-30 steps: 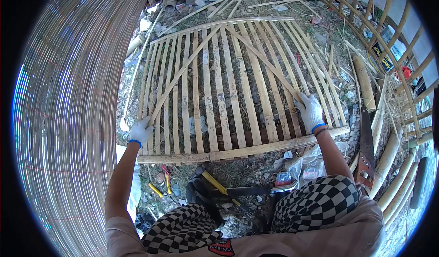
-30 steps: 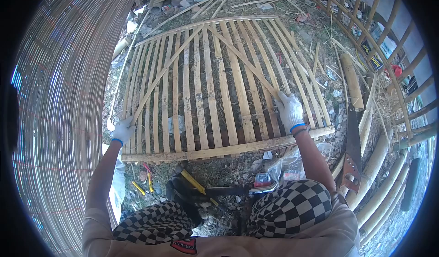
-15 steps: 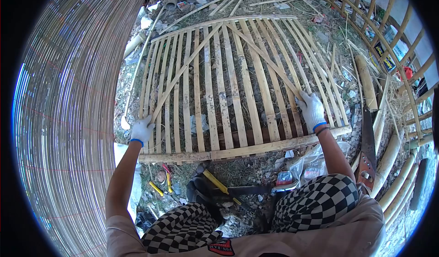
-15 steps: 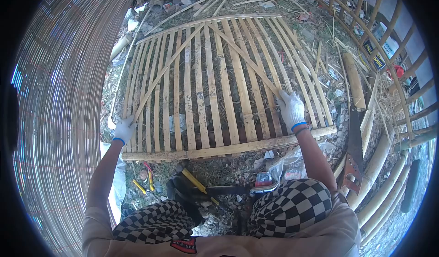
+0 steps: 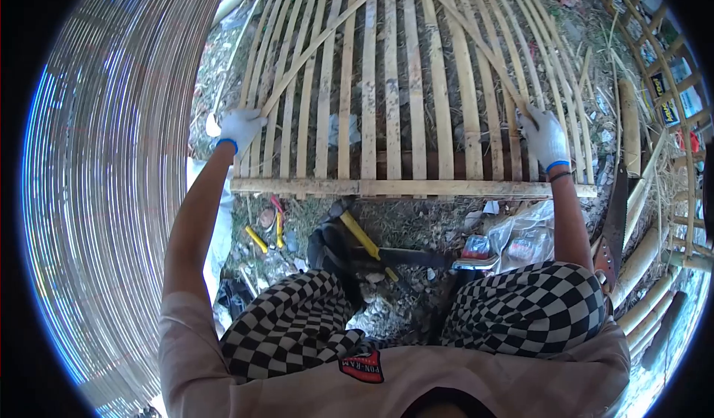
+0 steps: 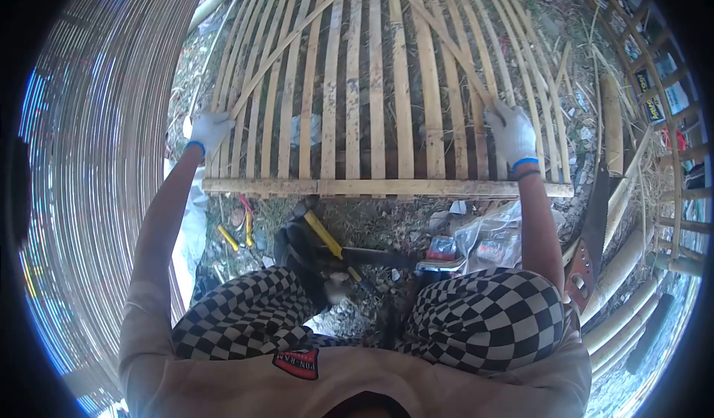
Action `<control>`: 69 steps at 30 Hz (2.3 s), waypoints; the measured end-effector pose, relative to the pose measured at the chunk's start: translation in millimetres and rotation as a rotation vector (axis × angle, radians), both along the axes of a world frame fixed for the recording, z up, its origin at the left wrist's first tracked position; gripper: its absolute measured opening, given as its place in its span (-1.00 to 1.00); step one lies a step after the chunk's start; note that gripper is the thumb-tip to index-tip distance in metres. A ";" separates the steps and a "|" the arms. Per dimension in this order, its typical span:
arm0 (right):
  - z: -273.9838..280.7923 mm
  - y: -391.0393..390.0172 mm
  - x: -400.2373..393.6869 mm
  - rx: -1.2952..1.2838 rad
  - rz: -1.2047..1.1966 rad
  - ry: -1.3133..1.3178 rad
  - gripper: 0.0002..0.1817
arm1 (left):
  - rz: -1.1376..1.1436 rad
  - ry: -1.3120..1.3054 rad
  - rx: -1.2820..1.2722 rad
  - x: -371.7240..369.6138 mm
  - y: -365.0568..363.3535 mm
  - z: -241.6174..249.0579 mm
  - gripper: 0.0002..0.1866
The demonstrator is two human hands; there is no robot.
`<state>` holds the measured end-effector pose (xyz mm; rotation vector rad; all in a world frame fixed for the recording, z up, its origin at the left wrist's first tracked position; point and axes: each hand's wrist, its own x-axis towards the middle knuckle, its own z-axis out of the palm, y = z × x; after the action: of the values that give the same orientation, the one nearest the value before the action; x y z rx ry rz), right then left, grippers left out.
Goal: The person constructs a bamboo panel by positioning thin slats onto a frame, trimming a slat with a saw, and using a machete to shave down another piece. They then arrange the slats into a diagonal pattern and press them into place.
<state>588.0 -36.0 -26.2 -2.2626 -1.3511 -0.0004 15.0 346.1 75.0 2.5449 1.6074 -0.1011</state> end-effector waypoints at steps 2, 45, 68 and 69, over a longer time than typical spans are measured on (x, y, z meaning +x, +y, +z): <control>-6.5 0.9 18.1 -0.005 0.038 0.022 -0.52 | -0.046 -0.011 -0.114 -12.2 33.6 -7.9 -0.51; 22.7 -35.9 19.8 -0.174 0.008 0.140 -0.60 | -0.003 -0.096 -0.133 -16.5 35.1 -16.5 -0.45; 10.8 -37.0 15.4 -0.094 -0.089 0.265 -0.56 | -0.217 0.155 -0.012 0.8 16.1 2.8 -0.62; 10.2 -37.0 16.6 -0.105 -0.092 0.265 -0.56 | -0.183 0.131 -0.033 2.1 13.3 2.9 -0.61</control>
<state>604.6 -73.1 -16.0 -2.3119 -1.1312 0.3344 17.1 359.5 77.9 2.7051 1.3962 -0.3155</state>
